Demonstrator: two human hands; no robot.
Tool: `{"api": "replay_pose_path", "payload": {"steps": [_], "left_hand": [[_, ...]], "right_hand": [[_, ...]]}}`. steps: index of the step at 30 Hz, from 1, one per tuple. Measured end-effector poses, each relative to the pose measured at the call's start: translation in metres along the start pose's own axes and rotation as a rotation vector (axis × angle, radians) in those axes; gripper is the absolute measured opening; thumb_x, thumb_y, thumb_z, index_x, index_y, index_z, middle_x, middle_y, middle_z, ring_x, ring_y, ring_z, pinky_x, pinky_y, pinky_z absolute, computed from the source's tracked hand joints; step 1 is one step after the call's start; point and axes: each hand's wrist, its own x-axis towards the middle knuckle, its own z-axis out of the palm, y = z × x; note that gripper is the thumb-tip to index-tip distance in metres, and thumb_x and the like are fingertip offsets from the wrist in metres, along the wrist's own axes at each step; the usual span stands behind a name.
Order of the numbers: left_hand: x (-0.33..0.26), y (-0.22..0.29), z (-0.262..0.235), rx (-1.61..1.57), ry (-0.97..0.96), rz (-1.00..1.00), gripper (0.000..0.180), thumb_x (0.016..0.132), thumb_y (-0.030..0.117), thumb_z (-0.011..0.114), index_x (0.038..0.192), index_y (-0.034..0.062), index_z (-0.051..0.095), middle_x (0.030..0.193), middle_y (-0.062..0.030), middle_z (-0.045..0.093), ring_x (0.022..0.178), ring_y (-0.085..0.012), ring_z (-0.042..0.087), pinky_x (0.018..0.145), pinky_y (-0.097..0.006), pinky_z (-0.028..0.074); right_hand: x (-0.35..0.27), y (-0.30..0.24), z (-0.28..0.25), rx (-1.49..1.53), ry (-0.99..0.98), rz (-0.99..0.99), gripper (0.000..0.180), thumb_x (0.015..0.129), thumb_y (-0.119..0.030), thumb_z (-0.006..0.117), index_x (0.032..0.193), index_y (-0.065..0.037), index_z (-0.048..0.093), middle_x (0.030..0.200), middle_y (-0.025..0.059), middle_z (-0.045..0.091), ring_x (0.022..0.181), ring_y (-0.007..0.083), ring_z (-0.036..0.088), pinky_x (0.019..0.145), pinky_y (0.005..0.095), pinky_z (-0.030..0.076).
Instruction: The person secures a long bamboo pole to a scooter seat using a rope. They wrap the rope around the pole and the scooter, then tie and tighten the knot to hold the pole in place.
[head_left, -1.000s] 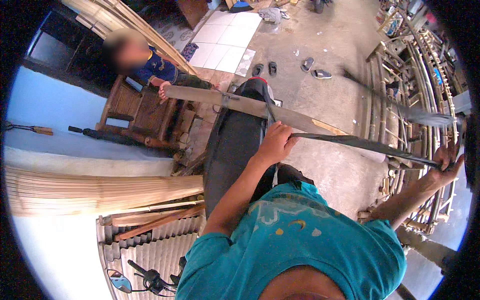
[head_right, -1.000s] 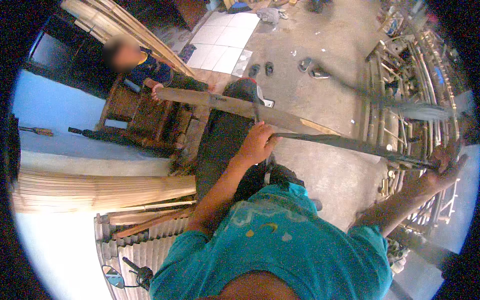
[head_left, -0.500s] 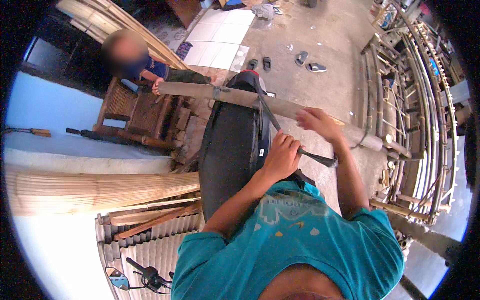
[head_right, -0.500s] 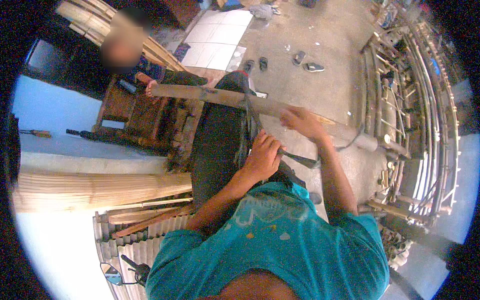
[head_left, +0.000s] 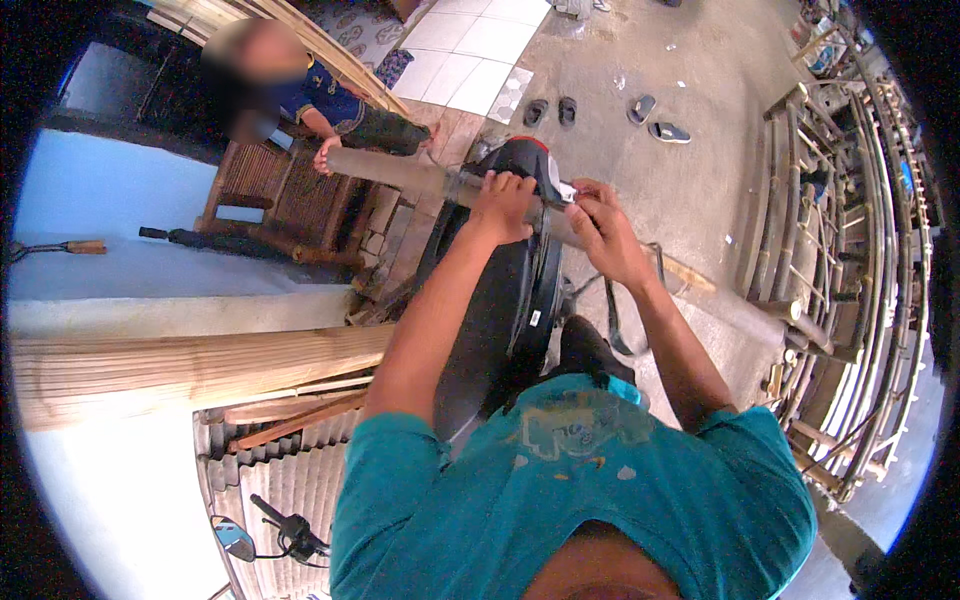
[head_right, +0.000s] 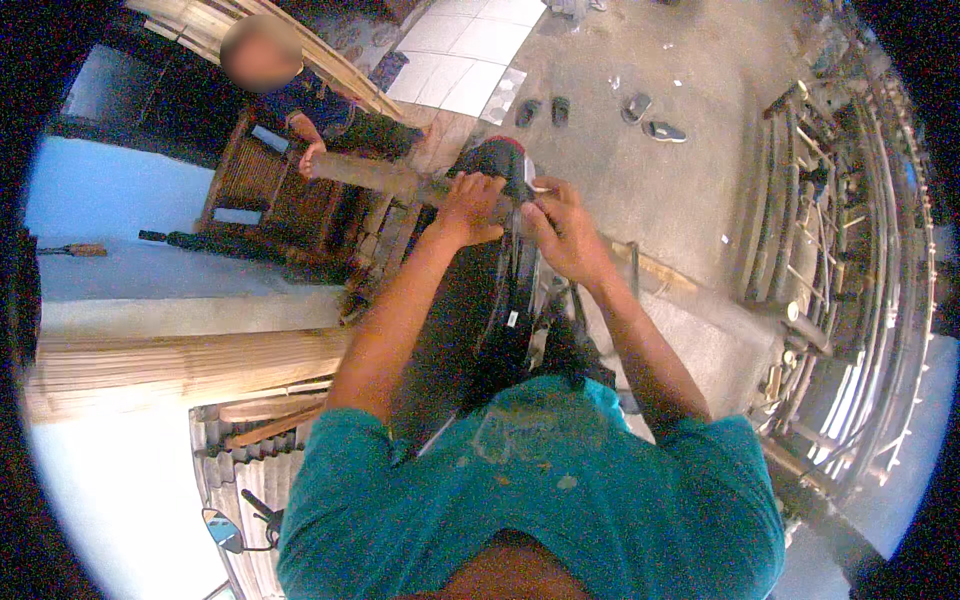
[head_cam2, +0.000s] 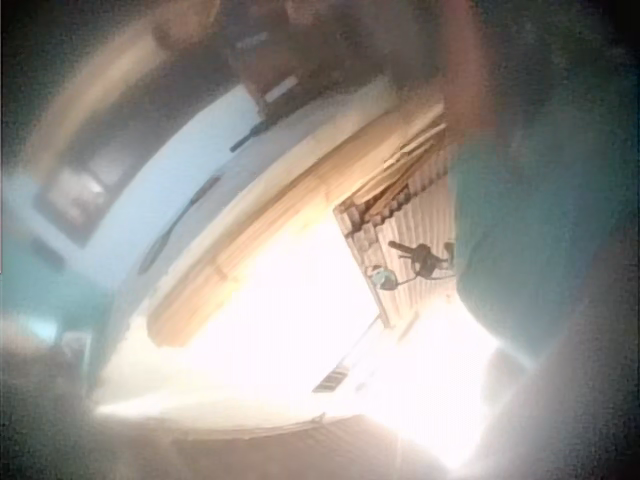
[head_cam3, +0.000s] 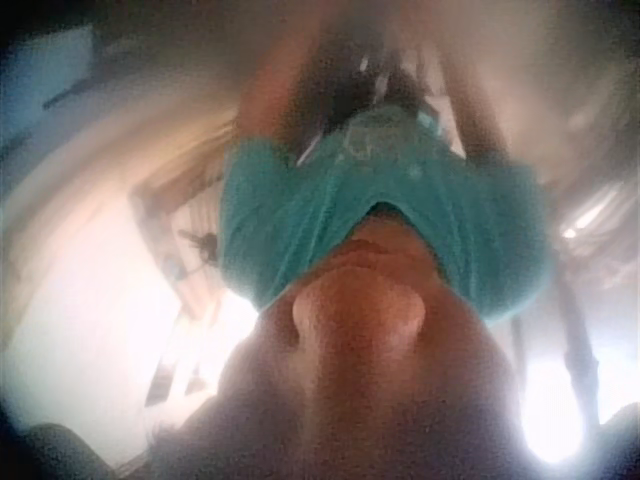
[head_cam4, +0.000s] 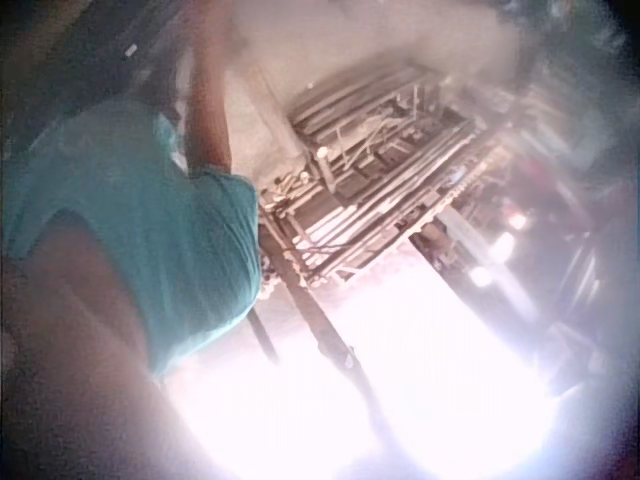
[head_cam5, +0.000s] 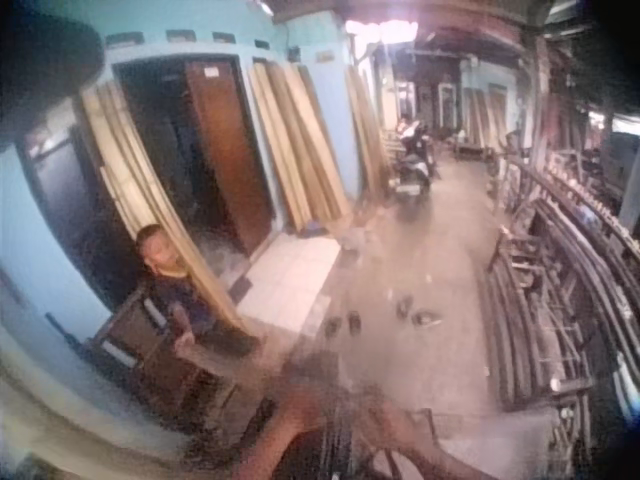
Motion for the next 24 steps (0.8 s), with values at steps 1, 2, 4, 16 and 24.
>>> {"api": "replay_pose_path", "payload": {"steps": [1,2,4,16,24], "left_hand": [[0.012,-0.006,0.005,0.031,-0.076,0.089,0.085,0.06,0.037,0.084,0.128,0.0026,0.046,0.123,-0.02,0.055,0.12,-0.0369,0.049,0.108,-0.045,0.035],[0.021,-0.012,0.009,0.062,-0.152,0.176,0.085,0.059,0.041,0.084,0.126,0.0044,0.048,0.121,-0.0187,0.057,0.119,-0.036,0.05,0.107,-0.044,0.036],[0.039,-0.024,0.015,-0.075,-0.216,0.36,0.076,0.054,0.046,0.084,0.114,0.009,0.057,0.102,-0.0167,0.067,0.104,-0.0353,0.062,0.095,-0.046,0.046],[0.048,-0.031,0.025,-0.279,-0.199,0.316,0.061,0.051,0.038,0.08,0.102,0.0094,0.062,0.077,-0.0165,0.068,0.075,-0.0393,0.068,0.068,-0.051,0.054],[0.049,-0.02,0.015,-0.112,-0.309,0.255,0.066,0.055,0.039,0.082,0.11,0.0111,0.059,0.086,-0.0172,0.069,0.083,-0.0396,0.067,0.075,-0.05,0.053]], "right_hand": [[0.009,-0.001,0.0,0.098,0.031,-0.036,0.038,0.102,-0.031,0.049,0.09,0.002,0.064,0.098,0.0066,0.068,0.094,0.0213,0.062,0.089,0.0369,0.047],[0.018,-0.007,0.002,0.295,-0.003,0.055,0.038,0.102,-0.031,0.049,0.089,0.001,0.064,0.096,0.0066,0.068,0.094,0.0207,0.062,0.091,0.0357,0.046],[0.035,0.006,0.017,0.602,0.029,0.156,0.041,0.102,-0.032,0.051,0.081,0.0,0.064,0.084,0.0046,0.065,0.08,0.017,0.06,0.079,0.0336,0.048],[0.059,-0.042,0.034,0.2,-0.01,0.298,0.052,0.101,-0.032,0.053,0.063,0.003,0.055,0.052,-0.0017,0.042,0.053,0.0061,0.038,0.045,0.0306,0.032],[-0.017,-0.042,0.046,0.015,-0.035,-0.26,0.03,0.09,-0.017,0.065,0.069,0.002,0.056,0.072,0.0181,0.058,0.064,0.0282,0.057,0.06,0.0416,0.047]]}}
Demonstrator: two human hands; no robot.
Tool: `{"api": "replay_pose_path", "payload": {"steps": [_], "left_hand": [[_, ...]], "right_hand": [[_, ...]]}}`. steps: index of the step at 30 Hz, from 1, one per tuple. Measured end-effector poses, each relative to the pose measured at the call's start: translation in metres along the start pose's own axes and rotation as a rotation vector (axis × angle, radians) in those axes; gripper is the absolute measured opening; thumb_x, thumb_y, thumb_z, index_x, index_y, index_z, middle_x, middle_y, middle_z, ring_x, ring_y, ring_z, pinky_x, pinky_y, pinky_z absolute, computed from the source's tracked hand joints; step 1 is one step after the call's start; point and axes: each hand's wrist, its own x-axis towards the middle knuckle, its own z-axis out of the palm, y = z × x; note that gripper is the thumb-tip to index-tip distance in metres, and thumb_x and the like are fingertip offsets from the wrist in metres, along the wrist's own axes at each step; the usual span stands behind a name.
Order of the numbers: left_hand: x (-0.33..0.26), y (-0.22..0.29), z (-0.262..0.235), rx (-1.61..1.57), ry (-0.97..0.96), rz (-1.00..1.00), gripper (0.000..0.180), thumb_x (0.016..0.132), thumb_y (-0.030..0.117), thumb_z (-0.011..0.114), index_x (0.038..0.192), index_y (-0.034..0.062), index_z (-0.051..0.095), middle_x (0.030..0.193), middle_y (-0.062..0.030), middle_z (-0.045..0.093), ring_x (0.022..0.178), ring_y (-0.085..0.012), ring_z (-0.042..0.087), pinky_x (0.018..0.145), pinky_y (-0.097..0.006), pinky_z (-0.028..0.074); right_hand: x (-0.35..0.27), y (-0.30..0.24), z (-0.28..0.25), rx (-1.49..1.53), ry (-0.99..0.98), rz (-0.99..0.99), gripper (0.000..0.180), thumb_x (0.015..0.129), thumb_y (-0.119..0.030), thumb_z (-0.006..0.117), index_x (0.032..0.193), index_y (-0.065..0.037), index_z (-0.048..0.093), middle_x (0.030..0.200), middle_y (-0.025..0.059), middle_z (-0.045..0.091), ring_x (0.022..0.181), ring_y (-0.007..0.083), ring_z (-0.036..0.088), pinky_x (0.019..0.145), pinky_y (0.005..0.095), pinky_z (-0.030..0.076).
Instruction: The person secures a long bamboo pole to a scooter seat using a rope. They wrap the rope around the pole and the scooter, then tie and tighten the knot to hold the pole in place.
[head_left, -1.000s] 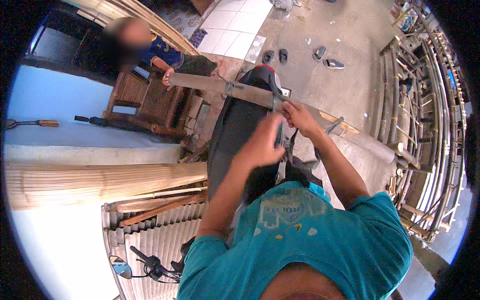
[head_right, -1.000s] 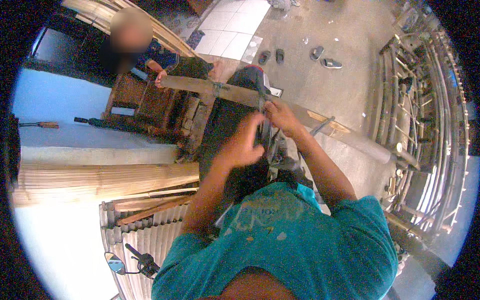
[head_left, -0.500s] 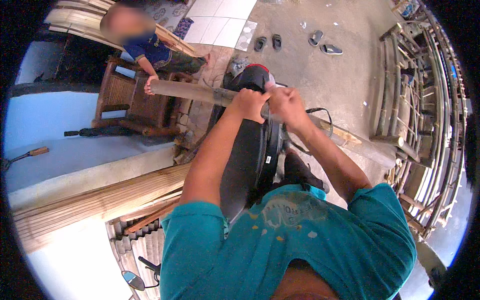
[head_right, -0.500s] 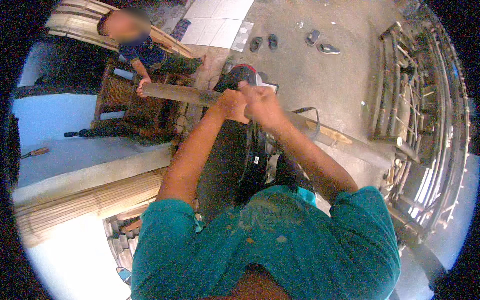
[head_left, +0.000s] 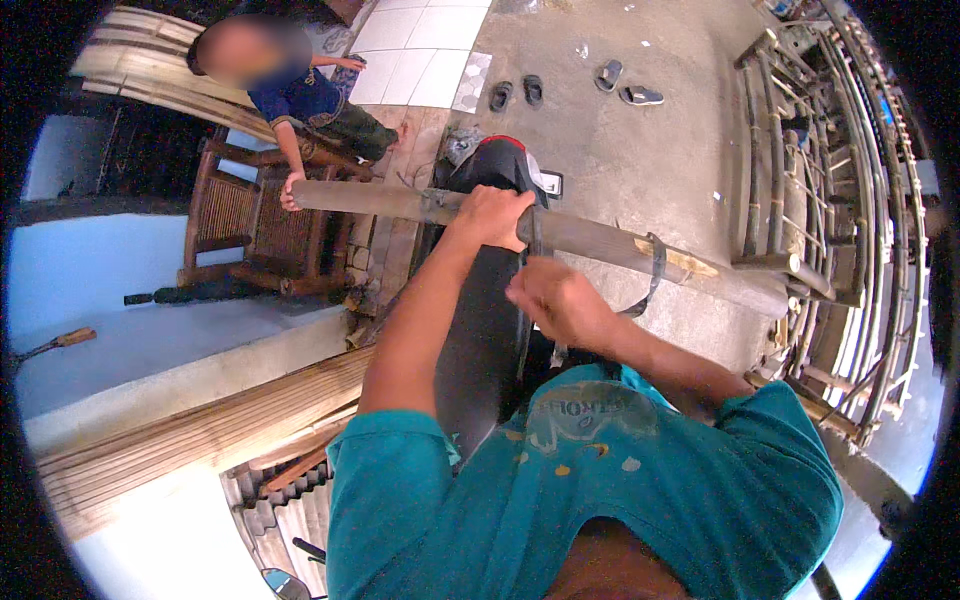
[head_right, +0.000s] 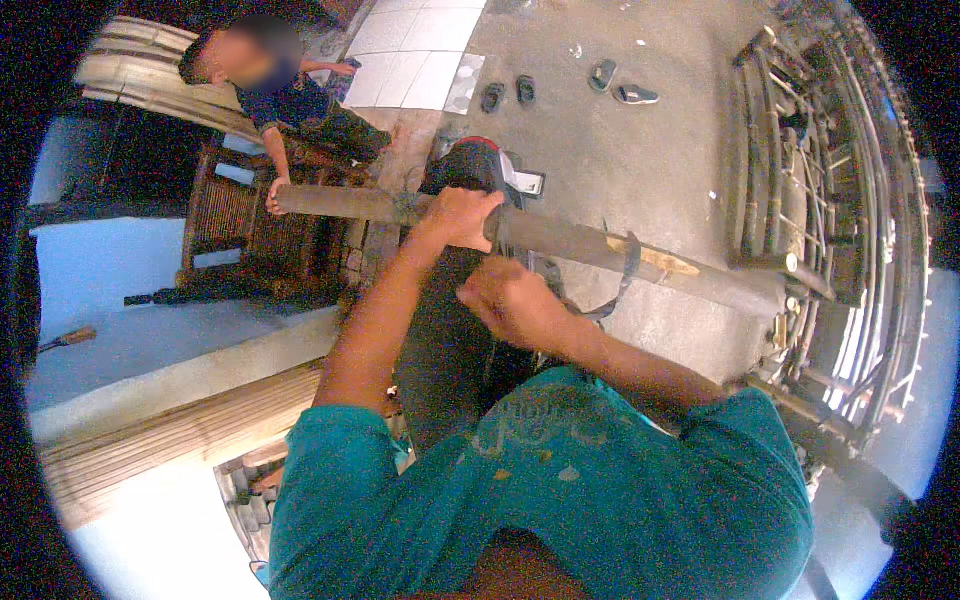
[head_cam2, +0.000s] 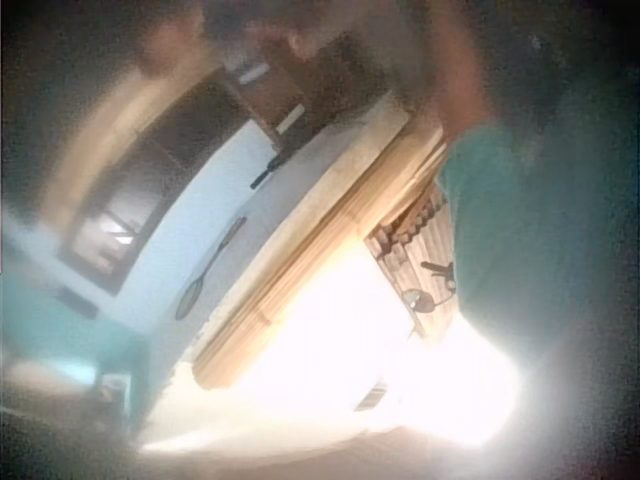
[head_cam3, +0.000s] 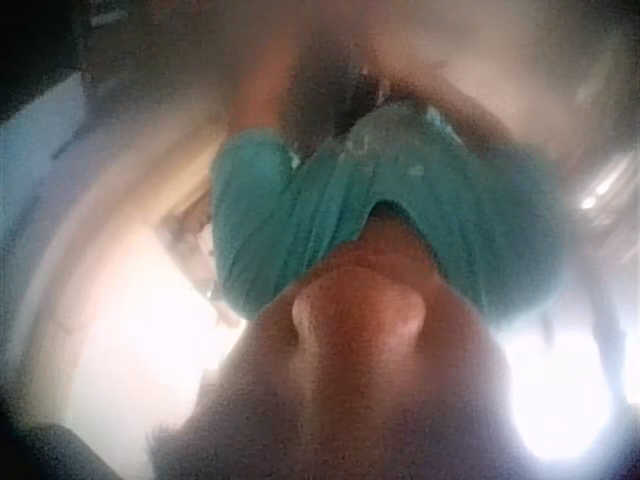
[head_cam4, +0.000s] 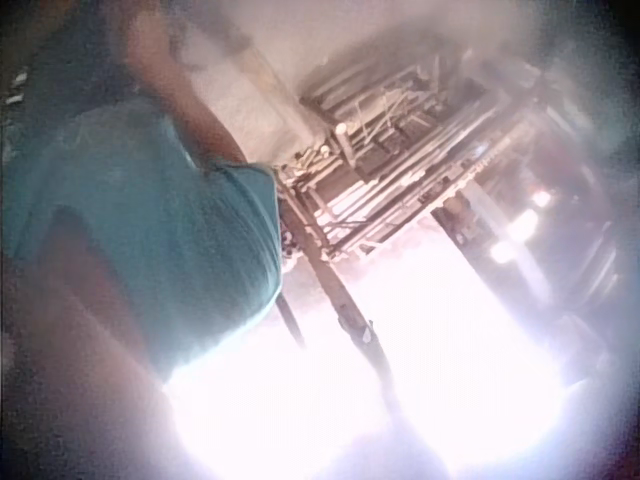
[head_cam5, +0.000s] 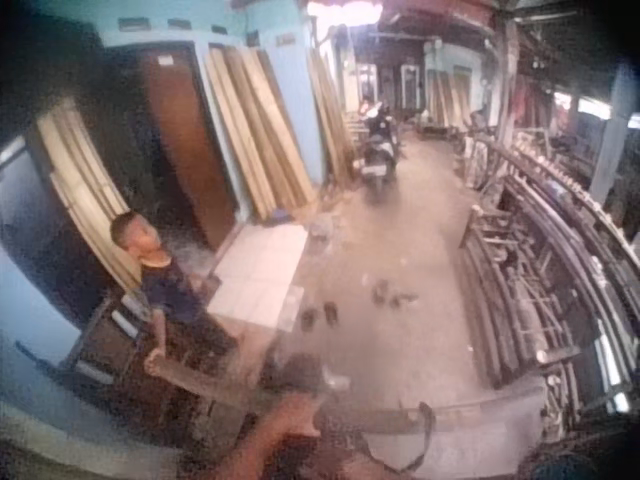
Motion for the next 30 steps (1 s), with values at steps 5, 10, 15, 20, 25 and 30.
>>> {"api": "replay_pose_path", "payload": {"steps": [5,10,15,20,25,30], "left_hand": [[-0.008,0.0,-0.005,-0.046,-0.011,-0.008,0.075,0.06,0.041,0.082,0.123,0.0133,0.053,0.117,-0.0157,0.062,0.11,-0.0363,0.059,0.093,-0.053,0.045],[-0.014,0.012,0.001,-0.134,0.032,-0.003,0.082,0.072,0.046,0.076,0.141,0.016,0.044,0.128,-0.0165,0.055,0.124,-0.0348,0.048,0.112,-0.056,0.024],[-0.017,0.023,0.021,-0.058,0.258,0.077,0.074,0.082,0.054,0.067,0.138,0.0098,0.049,0.126,-0.0152,0.055,0.118,-0.0343,0.051,0.11,-0.052,0.027],[-0.02,0.027,0.013,-0.061,0.344,0.106,0.073,0.08,0.056,0.067,0.134,0.0089,0.053,0.122,-0.0135,0.058,0.113,-0.0325,0.052,0.1,-0.047,0.036],[-0.018,0.023,0.024,-0.052,0.445,0.127,0.072,0.078,0.055,0.069,0.128,0.0055,0.057,0.115,-0.012,0.061,0.108,-0.0293,0.055,0.098,-0.044,0.037],[-0.023,0.023,0.026,-0.031,0.462,0.108,0.072,0.079,0.056,0.068,0.129,0.006,0.057,0.115,-0.0125,0.061,0.109,-0.0294,0.055,0.099,-0.043,0.036]], "right_hand": [[-0.115,0.003,0.013,-0.125,-0.181,0.361,0.025,0.094,-0.028,0.058,0.088,-0.004,0.06,0.084,0.0215,0.063,0.074,0.0433,0.062,0.067,0.0522,0.05],[-0.199,0.113,0.041,-0.216,-0.253,0.755,0.037,0.098,-0.042,0.047,0.098,-0.008,0.06,0.082,0.0237,0.065,0.078,0.0433,0.065,0.07,0.0576,0.049],[-0.214,0.151,0.049,-0.108,-0.167,0.893,0.048,0.1,-0.048,0.042,0.097,-0.005,0.063,0.088,0.0257,0.066,0.086,0.0465,0.063,0.074,0.0555,0.049],[-0.445,0.201,-0.022,-0.423,-0.244,0.876,0.046,0.099,-0.039,0.038,0.116,-0.002,0.059,0.104,0.0205,0.065,0.088,0.0389,0.062,0.081,0.0457,0.05],[-0.598,0.178,-0.12,-0.399,-0.308,1.869,0.053,0.1,-0.044,0.041,0.12,0.001,0.062,0.103,0.0211,0.068,0.09,0.0331,0.067,0.079,0.0448,0.053],[-0.329,0.206,-0.056,-0.069,0.111,1.066,0.04,0.1,-0.026,0.05,0.124,0.004,0.058,0.125,0.021,0.062,0.117,0.0288,0.058,0.102,0.0362,0.043]]}}
